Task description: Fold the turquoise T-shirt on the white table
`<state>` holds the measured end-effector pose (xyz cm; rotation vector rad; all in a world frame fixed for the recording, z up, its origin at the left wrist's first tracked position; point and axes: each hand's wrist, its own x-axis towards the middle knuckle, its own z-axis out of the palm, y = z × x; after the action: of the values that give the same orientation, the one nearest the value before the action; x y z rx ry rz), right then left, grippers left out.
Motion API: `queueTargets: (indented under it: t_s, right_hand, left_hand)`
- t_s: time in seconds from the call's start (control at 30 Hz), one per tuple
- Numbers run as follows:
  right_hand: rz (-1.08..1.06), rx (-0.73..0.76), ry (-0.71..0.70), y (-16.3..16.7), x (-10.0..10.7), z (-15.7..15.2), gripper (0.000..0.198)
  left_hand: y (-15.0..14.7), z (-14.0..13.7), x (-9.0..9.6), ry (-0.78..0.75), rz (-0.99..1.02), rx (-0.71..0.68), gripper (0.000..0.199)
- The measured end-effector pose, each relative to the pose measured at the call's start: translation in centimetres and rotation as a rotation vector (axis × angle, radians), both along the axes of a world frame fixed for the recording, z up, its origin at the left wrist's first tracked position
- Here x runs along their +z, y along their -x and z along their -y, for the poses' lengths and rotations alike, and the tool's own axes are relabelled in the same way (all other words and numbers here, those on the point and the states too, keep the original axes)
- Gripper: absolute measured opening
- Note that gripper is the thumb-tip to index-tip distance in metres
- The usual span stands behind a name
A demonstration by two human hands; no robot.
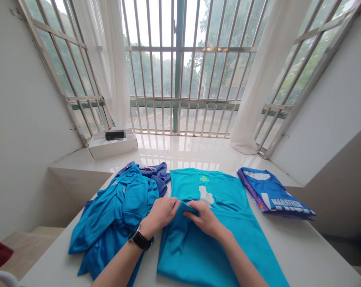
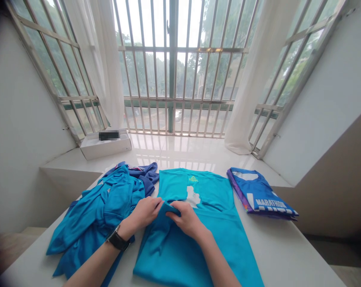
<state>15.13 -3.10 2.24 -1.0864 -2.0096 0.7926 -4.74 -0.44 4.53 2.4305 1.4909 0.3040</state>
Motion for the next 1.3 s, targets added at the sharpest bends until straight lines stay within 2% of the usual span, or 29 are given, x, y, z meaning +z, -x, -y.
queueTargets:
  t_s: [0.1, 0.17, 0.3, 0.43, 0.6, 0.7, 0.77, 0.9, 1.0, 1.3]
  right_hand:
    - [-0.001, -0.014, -0.006, 0.3, -0.2, 0.0, 0.011]
    - [0.001, -0.024, -0.008, 0.4, -0.3, 0.0, 0.011]
    - [0.006, -0.067, -0.017, 0.5, -0.5, 0.0, 0.015]
    - [0.038, -0.117, -0.036, 0.4, -0.3, 0.1, 0.017]
    - [0.055, -0.159, -0.031, 0.2, 0.3, 0.2, 0.020]
    - [0.073, -0.211, -0.036, 0.1, 0.1, 0.2, 0.023]
    - [0.105, -0.247, -0.047, 0.2, -0.2, 0.1, 0.022]
    - [0.218, -0.273, -0.121, 0.1, -0.7, 0.0, 0.024]
    - [0.264, -0.263, -0.189, 0.0, -0.7, 0.0, 0.024]
    - [0.324, -0.229, -0.222, -0.1, -0.9, 0.2, 0.020]
  left_hand:
    - [0.2, -0.4, 0.5, 0.144, 0.366, -0.013, 0.066]
    - [0.3, -0.5, 0.8, 0.215, 0.522, -0.092, 0.068]
    - [0.5, -0.4, 1.0, 0.293, 0.600, -0.167, 0.053]
    - [0.6, -0.4, 0.8, 0.271, 0.617, -0.171, 0.036]
    - [1.0, -0.7, 1.1, 0.321, 0.670, -0.140, 0.029]
    - [1.4, -1.0, 1.1, 0.303, 0.643, -0.111, 0.028]
    - [1.6, -1.1, 1.0, 0.237, 0.570, -0.088, 0.024]
    - [1.8, -0.9, 1.0, 0.079, 0.309, -0.036, 0.018]
    - [1.7, -0.5, 1.2, 0.054, 0.157, -0.008, 0.015]
    - [1.7, -0.7, 0.4, 0.029, 0.081, 0.007, 0.009]
